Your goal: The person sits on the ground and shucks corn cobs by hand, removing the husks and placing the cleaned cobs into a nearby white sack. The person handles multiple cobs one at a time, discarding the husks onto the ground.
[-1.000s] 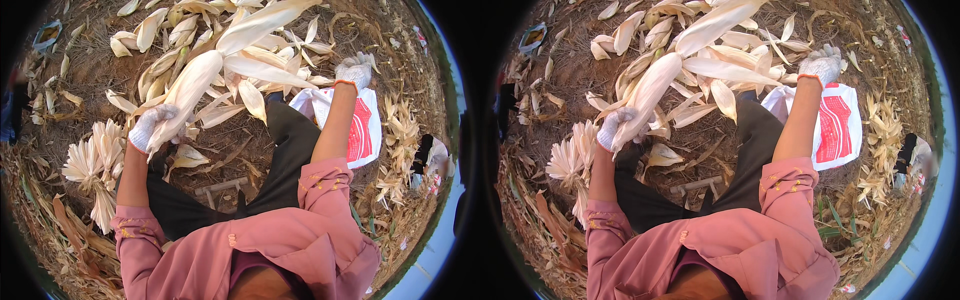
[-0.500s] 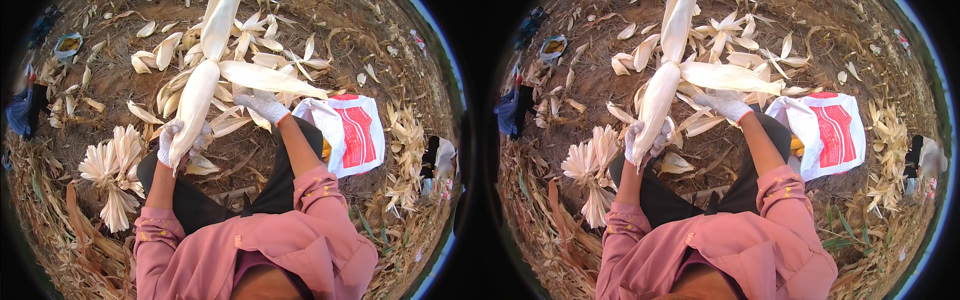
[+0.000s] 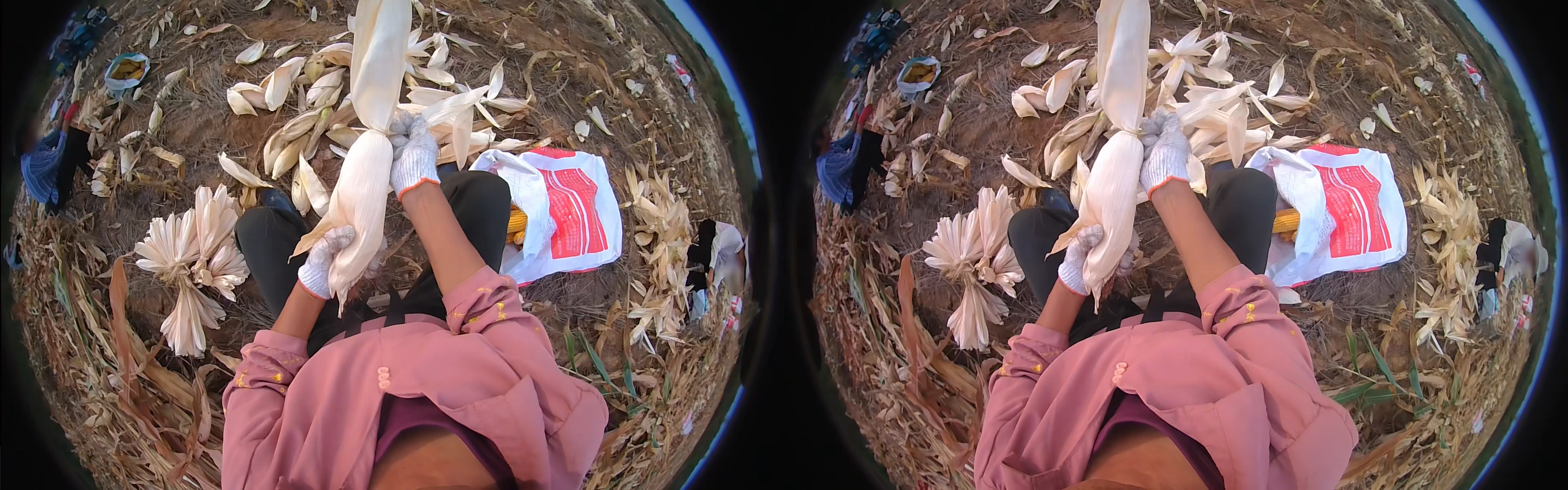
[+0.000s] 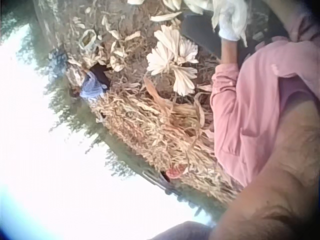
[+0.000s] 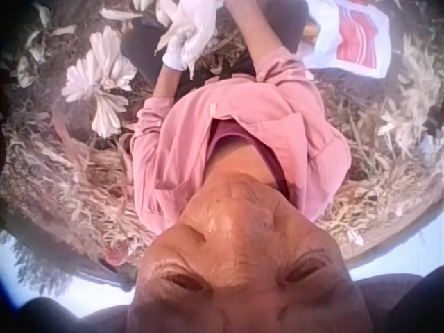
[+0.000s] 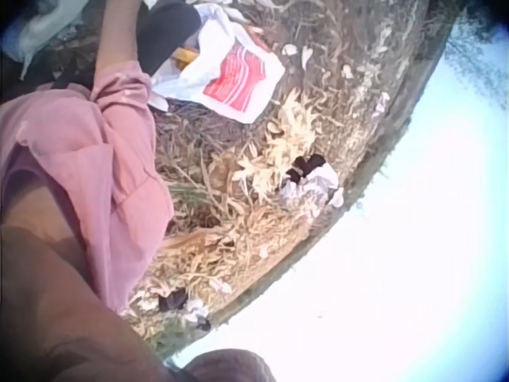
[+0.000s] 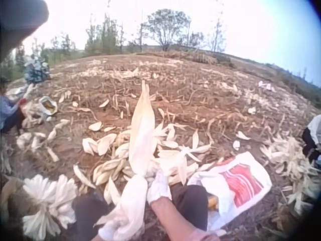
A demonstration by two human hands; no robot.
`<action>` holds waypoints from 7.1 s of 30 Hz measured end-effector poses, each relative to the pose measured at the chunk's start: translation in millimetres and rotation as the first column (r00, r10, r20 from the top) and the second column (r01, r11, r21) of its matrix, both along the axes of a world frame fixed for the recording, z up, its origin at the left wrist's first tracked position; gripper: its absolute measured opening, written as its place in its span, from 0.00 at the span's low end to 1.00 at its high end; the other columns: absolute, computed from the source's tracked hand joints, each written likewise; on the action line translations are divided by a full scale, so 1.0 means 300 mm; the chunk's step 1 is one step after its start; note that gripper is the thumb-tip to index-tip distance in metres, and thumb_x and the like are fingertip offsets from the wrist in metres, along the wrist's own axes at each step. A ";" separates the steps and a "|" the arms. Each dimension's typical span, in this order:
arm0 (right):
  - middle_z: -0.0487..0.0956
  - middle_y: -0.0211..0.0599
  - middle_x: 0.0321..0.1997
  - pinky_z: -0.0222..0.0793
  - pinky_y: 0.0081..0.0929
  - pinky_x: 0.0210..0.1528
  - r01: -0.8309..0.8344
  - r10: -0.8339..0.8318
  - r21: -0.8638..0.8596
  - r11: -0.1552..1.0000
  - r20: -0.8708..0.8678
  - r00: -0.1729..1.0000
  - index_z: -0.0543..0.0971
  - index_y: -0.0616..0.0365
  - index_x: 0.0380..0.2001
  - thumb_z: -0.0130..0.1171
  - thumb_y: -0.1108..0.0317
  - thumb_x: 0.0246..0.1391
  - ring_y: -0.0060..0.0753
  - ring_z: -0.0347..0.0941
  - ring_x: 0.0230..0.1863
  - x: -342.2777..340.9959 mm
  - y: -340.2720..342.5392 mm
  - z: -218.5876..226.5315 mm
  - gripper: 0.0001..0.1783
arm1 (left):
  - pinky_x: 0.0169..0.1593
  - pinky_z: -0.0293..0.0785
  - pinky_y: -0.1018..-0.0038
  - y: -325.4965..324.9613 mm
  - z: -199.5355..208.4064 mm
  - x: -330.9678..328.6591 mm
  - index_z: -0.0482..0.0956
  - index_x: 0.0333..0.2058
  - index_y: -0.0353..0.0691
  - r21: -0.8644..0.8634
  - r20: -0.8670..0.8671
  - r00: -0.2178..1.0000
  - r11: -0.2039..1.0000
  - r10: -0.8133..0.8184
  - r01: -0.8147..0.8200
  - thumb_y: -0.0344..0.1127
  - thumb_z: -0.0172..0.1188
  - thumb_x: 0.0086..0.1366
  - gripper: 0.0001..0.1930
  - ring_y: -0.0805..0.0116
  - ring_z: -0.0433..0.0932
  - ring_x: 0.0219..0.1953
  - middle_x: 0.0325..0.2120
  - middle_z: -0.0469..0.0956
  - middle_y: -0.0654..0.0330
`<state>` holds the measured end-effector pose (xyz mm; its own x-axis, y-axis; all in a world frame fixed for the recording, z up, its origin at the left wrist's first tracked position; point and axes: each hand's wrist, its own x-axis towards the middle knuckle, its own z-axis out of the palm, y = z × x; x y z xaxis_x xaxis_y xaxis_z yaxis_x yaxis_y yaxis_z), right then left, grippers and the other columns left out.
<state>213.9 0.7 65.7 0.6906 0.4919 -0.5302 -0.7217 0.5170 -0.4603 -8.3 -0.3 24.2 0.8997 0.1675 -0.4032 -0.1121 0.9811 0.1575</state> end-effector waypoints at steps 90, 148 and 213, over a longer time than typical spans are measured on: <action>0.79 0.39 0.36 0.71 0.34 0.40 -0.076 0.790 -0.788 0.611 0.613 -0.004 0.76 0.56 0.41 0.49 0.58 0.59 0.37 0.76 0.36 0.072 -0.296 0.129 0.15 | 0.53 0.70 0.69 -0.185 0.223 0.017 0.55 0.61 0.34 0.832 -0.374 0.864 -0.291 0.337 0.473 0.42 0.69 0.48 0.45 0.57 0.73 0.52 0.52 0.69 0.47; 0.79 0.35 0.34 0.71 0.23 0.39 -0.301 0.481 -0.375 0.877 0.705 0.521 0.76 0.61 0.43 0.48 0.63 0.64 0.25 0.76 0.34 -0.139 -0.291 0.161 0.13 | 0.38 0.80 0.61 -0.173 0.164 -0.013 0.60 0.57 0.34 0.624 -0.202 0.968 0.742 -0.149 0.245 0.39 0.66 0.52 0.36 0.56 0.79 0.35 0.42 0.74 0.47; 0.80 0.41 0.35 0.70 0.42 0.42 0.120 0.899 -0.892 0.435 0.423 -0.113 0.75 0.51 0.36 0.56 0.56 0.50 0.48 0.76 0.39 -0.264 -0.332 -0.113 0.13 | 0.55 0.68 0.54 0.085 -0.231 0.115 0.66 0.53 0.37 0.286 -0.213 0.914 0.916 0.346 -0.281 0.36 0.52 0.64 0.19 0.53 0.72 0.49 0.48 0.72 0.51</action>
